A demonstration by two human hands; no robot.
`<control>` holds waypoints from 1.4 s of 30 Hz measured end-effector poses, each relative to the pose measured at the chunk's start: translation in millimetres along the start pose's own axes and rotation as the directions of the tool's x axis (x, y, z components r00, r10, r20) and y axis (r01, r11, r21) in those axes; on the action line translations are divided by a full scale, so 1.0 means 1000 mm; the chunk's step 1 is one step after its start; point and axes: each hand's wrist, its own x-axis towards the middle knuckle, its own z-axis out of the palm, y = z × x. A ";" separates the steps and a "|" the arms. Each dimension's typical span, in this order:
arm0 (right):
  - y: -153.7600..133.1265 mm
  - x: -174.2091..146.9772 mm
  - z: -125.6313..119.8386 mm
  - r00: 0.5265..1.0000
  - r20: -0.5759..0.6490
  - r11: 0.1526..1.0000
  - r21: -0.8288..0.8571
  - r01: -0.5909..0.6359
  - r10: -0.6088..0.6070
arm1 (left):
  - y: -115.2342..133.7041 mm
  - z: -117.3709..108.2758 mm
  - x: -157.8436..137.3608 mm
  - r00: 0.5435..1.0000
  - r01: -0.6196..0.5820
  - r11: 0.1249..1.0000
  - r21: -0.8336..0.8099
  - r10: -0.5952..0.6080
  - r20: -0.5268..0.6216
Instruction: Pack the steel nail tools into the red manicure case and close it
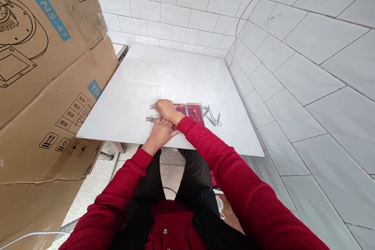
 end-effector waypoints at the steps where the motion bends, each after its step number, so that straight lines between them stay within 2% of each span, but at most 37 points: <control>1: 0.000 0.002 -0.002 1.000 0.013 1.000 -0.004 -0.003 0.003 | 0.001 -0.001 0.000 1.000 0.000 1.000 0.008 0.000 0.001; 7: -0.002 0.008 -0.015 0.994 0.097 0.998 0.015 -0.053 0.052 | 0.005 -0.007 0.001 1.000 -0.006 1.000 0.019 0.006 0.005; 12: -0.001 0.002 -0.016 0.987 0.152 0.997 0.060 -0.057 0.048 | 0.005 -0.007 0.001 1.000 -0.003 1.000 0.018 0.003 -0.003; 19: 0.000 -0.003 -0.009 0.997 0.071 1.000 0.014 -0.021 0.020 | 0.003 -0.003 0.001 1.000 -0.001 0.999 0.048 0.001 0.004; 27: -0.009 0.004 -0.014 0.993 0.075 0.993 -0.070 0.095 -0.089 | 0.003 -0.002 0.001 1.000 0.008 0.998 0.055 -0.009 0.011; 33: -0.002 0.007 -0.013 0.986 0.162 0.998 -0.044 0.048 -0.041 | 0.005 -0.006 0.001 1.000 -0.006 0.998 0.063 0.006 0.005; 38: 0.001 0.007 -0.008 0.986 0.162 0.999 -0.005 0.043 -0.042 | 0.005 -0.007 0.001 1.000 0.005 0.998 0.057 -0.007 0.026; 42: -0.001 0.001 -0.006 0.992 0.105 0.997 0.019 0.069 -0.070 | 0.004 -0.006 0.001 0.999 0.019 0.998 0.054 -0.021 0.044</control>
